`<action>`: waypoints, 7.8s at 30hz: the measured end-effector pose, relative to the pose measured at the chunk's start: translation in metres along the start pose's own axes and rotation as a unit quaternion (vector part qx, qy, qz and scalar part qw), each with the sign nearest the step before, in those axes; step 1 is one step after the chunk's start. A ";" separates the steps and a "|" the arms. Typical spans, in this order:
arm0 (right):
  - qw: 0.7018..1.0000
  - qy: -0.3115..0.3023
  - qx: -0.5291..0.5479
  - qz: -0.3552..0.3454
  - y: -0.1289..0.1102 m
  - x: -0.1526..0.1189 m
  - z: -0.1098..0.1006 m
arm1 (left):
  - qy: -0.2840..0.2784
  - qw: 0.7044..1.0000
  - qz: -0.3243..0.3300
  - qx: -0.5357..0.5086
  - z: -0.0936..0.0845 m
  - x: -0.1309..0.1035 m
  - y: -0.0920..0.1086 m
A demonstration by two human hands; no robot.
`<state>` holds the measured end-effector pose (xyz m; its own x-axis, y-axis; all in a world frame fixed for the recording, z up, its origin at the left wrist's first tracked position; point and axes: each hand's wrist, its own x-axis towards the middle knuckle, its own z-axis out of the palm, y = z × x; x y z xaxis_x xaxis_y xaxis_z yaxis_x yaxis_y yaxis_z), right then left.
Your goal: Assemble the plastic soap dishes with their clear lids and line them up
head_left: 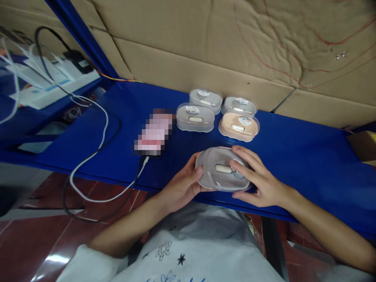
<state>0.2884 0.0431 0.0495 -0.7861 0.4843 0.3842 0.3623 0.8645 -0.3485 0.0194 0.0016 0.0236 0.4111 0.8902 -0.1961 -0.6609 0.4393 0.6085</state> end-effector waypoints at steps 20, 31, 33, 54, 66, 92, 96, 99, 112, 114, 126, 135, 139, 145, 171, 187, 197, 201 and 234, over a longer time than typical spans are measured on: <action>0.997 0.009 -0.066 -0.040 -0.005 -0.002 0.000 | -0.029 0.994 0.076 0.075 0.000 -0.001 -0.003; 0.996 0.012 -0.067 -0.050 -0.002 0.004 0.005 | -0.046 0.998 0.049 0.020 0.000 0.000 -0.002; 0.997 0.014 -0.055 -0.045 -0.002 0.004 0.006 | -0.054 0.998 0.036 0.015 -0.002 0.001 -0.002; 0.998 0.019 -0.024 -0.059 0.006 -0.001 -0.006 | 0.055 0.994 -0.082 -0.048 0.000 0.005 0.007; 0.995 -0.003 -0.097 -0.022 0.026 -0.001 0.002 | 0.011 0.818 0.184 0.545 -0.021 -0.017 0.008; 0.920 0.074 -0.248 0.295 0.149 0.049 -0.060 | 0.015 0.537 0.238 0.809 -0.014 -0.009 -0.008; 0.881 0.106 -0.323 0.330 0.125 0.022 -0.068 | 0.030 0.512 0.243 0.823 -0.010 -0.003 -0.011; 0.903 0.080 -0.311 0.286 0.105 0.015 -0.067 | 0.051 0.485 0.248 0.837 -0.003 0.009 -0.011; 0.946 0.011 -0.235 0.225 0.153 0.034 -0.039 | 0.057 0.389 0.179 0.902 0.053 0.079 0.007; 0.945 0.018 -0.233 0.229 0.156 0.035 -0.043 | 0.063 0.392 0.181 0.900 0.059 0.091 0.007; 0.971 0.007 -0.211 0.110 0.081 0.043 -0.014 | 0.169 0.408 0.255 0.860 0.039 0.084 0.035; 0.979 -0.031 -0.148 0.133 0.121 0.148 -0.011 | 0.176 0.379 0.171 0.892 0.027 0.082 0.036; 0.980 -0.056 -0.130 0.138 0.131 0.206 0.009 | 0.151 0.388 0.173 0.892 0.031 0.080 0.036; 0.985 -0.056 -0.109 0.118 0.119 0.253 0.022 | 0.124 0.394 0.179 0.893 0.026 0.080 0.039; 0.984 -0.003 -0.144 0.106 0.083 0.038 -0.001 | 0.027 0.473 0.155 0.867 0.022 0.107 0.062; 0.990 0.027 0.109 0.083 0.040 0.036 0.004 | 0.047 0.732 0.137 0.666 -0.035 0.012 0.024; 0.988 0.040 -0.072 0.128 0.072 0.035 0.006 | 0.029 0.718 0.118 0.685 -0.036 0.002 0.030; 0.998 -0.048 -0.044 0.023 0.022 0.037 0.008 | 0.058 0.741 0.153 0.652 -0.039 0.002 0.029; 0.994 -0.021 -0.104 0.040 0.044 0.036 0.004 | -0.059 0.522 0.208 0.825 -0.049 -0.010 0.019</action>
<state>0.2739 0.0977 0.0449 -0.7691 0.5499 0.3259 0.5163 0.8350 -0.1905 -0.0281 0.0067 -0.0008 0.5474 0.8110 0.2065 0.6921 -0.5774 0.4331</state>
